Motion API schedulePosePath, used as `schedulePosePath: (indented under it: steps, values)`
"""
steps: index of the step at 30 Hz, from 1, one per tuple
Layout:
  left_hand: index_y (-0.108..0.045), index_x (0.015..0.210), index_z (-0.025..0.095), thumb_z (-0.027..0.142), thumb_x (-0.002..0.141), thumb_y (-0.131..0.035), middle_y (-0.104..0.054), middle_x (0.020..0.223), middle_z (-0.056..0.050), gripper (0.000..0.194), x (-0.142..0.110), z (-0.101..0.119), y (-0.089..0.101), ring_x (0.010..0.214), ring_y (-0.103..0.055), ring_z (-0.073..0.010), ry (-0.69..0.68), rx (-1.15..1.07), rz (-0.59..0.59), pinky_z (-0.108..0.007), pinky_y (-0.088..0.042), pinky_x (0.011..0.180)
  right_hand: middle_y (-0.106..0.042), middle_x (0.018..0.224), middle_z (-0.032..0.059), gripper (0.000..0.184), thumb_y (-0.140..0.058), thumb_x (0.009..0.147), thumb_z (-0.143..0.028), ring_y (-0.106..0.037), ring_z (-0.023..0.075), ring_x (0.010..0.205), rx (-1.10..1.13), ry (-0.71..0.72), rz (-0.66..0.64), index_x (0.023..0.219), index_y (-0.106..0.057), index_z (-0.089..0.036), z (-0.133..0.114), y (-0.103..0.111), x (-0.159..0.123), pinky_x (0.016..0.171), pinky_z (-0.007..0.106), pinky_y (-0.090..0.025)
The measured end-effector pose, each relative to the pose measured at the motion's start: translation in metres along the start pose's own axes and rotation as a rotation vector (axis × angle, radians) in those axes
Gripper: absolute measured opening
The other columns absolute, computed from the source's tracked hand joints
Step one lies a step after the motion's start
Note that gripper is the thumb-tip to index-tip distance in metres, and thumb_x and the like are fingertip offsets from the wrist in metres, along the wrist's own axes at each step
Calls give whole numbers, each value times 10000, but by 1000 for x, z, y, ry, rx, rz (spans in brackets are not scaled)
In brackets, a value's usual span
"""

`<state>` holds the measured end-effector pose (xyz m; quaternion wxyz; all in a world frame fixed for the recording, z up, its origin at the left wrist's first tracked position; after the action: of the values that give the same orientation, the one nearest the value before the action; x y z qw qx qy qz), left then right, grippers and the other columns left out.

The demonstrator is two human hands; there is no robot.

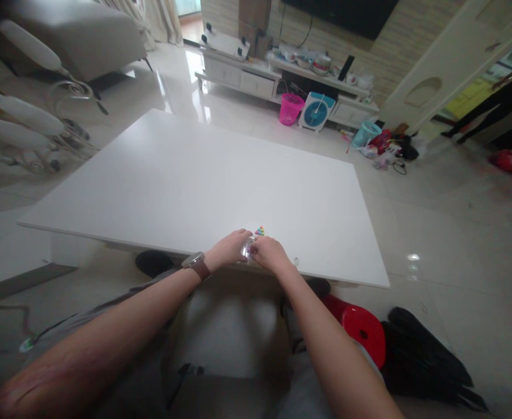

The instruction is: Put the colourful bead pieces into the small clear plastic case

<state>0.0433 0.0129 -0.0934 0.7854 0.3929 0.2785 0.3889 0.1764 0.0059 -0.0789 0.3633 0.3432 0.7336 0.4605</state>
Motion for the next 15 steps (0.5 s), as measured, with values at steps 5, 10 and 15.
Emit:
schedulePosePath:
  steps: [5, 10, 15]
  values:
    - [-565, 1156, 181, 199, 705, -827, -610, 1178, -93, 521, -1, 1, 2, 1090, -600, -241, -16, 3, 2, -350, -500, 943, -743, 998, 62, 142, -645, 872, -183, -659, 171, 883, 6, -3, -20, 865, -785, -206, 0, -4, 6, 778, 240, -447]
    - [-565, 1172, 183, 170, 698, -818, -614, 1168, -91, 537, -2, 2, 3, 1092, -604, -249, -31, -9, 21, -353, -505, 943, -748, 944, 74, 147, -647, 881, -230, -659, 179, 878, 11, -14, -64, 883, -789, -192, 5, 1, 7, 785, 239, -448]
    - [-570, 1148, 206, 189, 722, -790, -611, 1148, -79, 480, -1, 1, 1, 1054, -616, -242, -37, -18, 44, -354, -515, 922, -755, 934, 92, 177, -612, 887, -221, -658, 198, 878, -26, -49, -111, 897, -784, -182, 7, 2, 2, 780, 246, -443]
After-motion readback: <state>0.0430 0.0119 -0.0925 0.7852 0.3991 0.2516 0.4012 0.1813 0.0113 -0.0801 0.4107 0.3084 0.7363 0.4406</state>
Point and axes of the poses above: each hand's wrist, its own x-axis towards the middle knuckle, its own y-axis out of the back of the hand, z = x × y, the point moved 4 cm from there along x, towards the middle knuckle
